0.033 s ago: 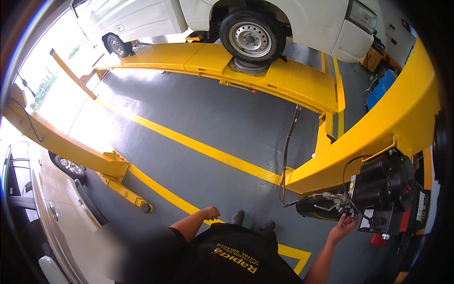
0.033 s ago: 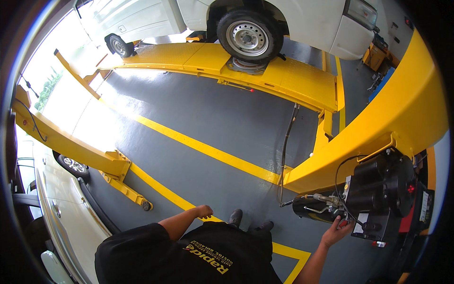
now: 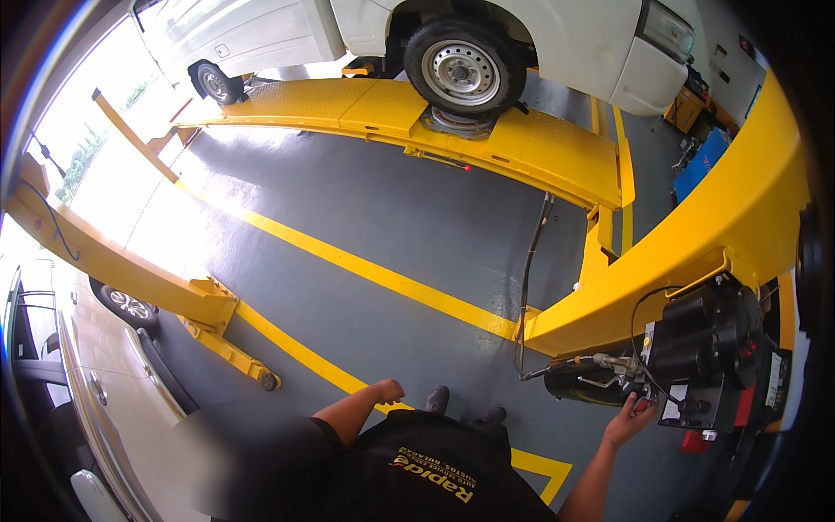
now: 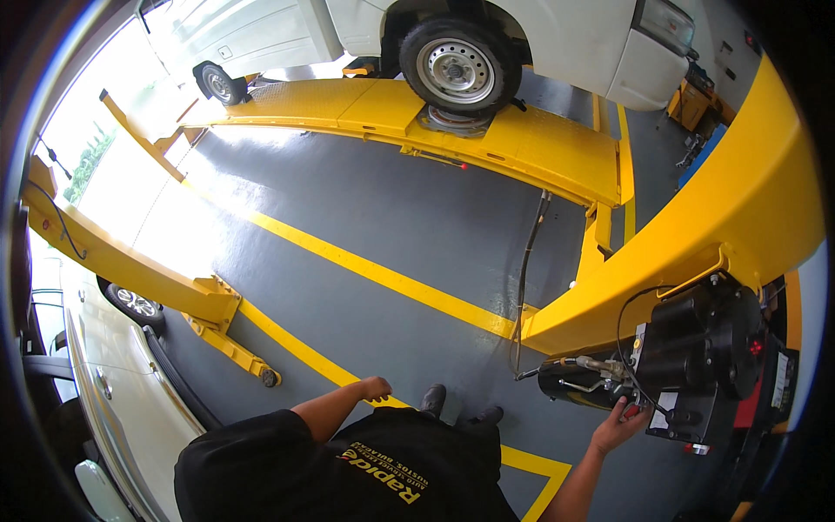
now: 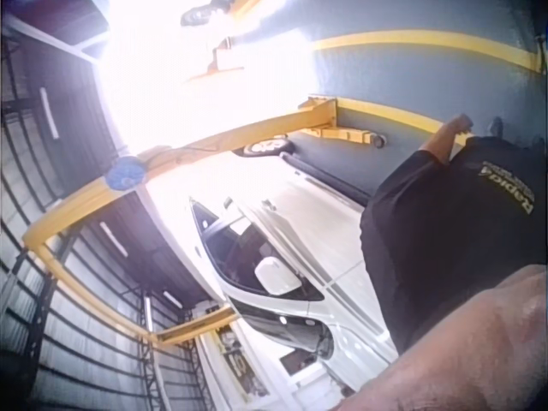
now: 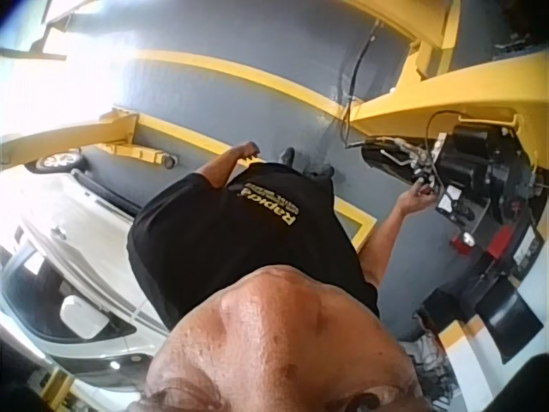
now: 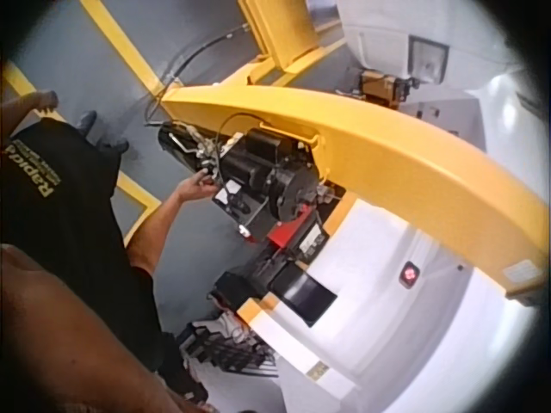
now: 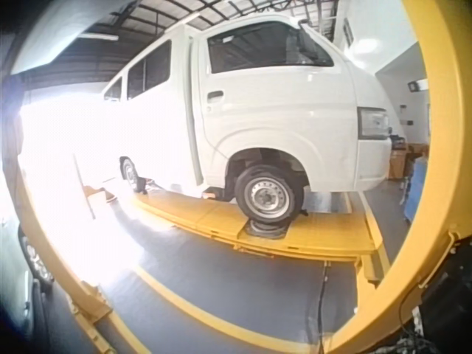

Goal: The person attaches wheel alignment sensors to a car tire on a lift, adjusts the sensors, and then operates the lift controls to raise the vehicle.

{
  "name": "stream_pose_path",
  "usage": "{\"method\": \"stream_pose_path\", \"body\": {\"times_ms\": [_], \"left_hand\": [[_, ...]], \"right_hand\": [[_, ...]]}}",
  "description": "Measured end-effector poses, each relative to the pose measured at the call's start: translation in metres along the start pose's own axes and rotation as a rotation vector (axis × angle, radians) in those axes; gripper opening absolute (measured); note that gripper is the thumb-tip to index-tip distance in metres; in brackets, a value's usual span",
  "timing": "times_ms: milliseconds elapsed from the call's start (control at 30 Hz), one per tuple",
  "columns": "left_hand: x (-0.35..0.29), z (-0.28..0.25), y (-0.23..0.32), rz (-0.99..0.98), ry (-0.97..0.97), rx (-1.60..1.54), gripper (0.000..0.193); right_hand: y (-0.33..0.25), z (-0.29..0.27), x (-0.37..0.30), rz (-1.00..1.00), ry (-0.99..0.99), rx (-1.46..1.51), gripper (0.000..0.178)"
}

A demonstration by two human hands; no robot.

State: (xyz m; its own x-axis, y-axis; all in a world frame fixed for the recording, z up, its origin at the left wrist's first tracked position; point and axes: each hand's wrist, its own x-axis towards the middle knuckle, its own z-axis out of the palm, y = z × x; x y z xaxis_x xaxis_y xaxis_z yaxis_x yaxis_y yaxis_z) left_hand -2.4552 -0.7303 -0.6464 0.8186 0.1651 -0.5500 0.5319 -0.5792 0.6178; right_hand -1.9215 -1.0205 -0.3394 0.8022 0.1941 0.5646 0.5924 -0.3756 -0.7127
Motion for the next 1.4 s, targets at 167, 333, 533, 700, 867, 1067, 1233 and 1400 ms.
{"method": "stream_pose_path", "body": {"times_ms": [167, 333, 533, 700, 867, 1067, 1233, 1400], "left_hand": [[0.011, -0.022, 0.037, -0.213, -0.073, -0.237, 0.03], [-0.01, -0.009, 0.005, -0.279, -0.084, -0.25, 0.047], [0.006, -0.039, 0.043, -0.375, -0.164, -0.355, 0.044], [-0.002, -0.046, 0.041, 0.009, -0.132, 0.165, 0.021], [-0.003, -0.049, 0.044, -0.183, -0.137, -0.097, 0.031], [0.0, -0.031, 0.061, 0.272, -0.065, 0.518, 0.018], [-0.015, -0.001, 0.012, 0.343, 0.134, 0.421, 0.02], [-0.02, -0.028, 0.045, 0.23, -0.025, 0.305, 0.02]], "right_hand": [[0.015, -0.01, 0.002, -0.054, 0.022, -0.059, 0.056], [0.008, 0.005, -0.001, 0.057, -0.07, -0.016, 0.062], [0.005, -0.014, 0.003, 0.018, 0.01, -0.084, 0.055], [0.0, -0.008, 0.002, 0.033, -0.022, -0.056, 0.059], [-0.014, -0.002, 0.003, 0.001, 0.043, -0.035, 0.054], [-0.022, -0.008, 0.002, 0.061, 0.071, -0.01, 0.053], [-0.035, 0.002, 0.005, 0.108, -0.081, -0.003, 0.063], [-0.029, -0.009, 0.004, 0.178, -0.051, -0.047, 0.061]]}}
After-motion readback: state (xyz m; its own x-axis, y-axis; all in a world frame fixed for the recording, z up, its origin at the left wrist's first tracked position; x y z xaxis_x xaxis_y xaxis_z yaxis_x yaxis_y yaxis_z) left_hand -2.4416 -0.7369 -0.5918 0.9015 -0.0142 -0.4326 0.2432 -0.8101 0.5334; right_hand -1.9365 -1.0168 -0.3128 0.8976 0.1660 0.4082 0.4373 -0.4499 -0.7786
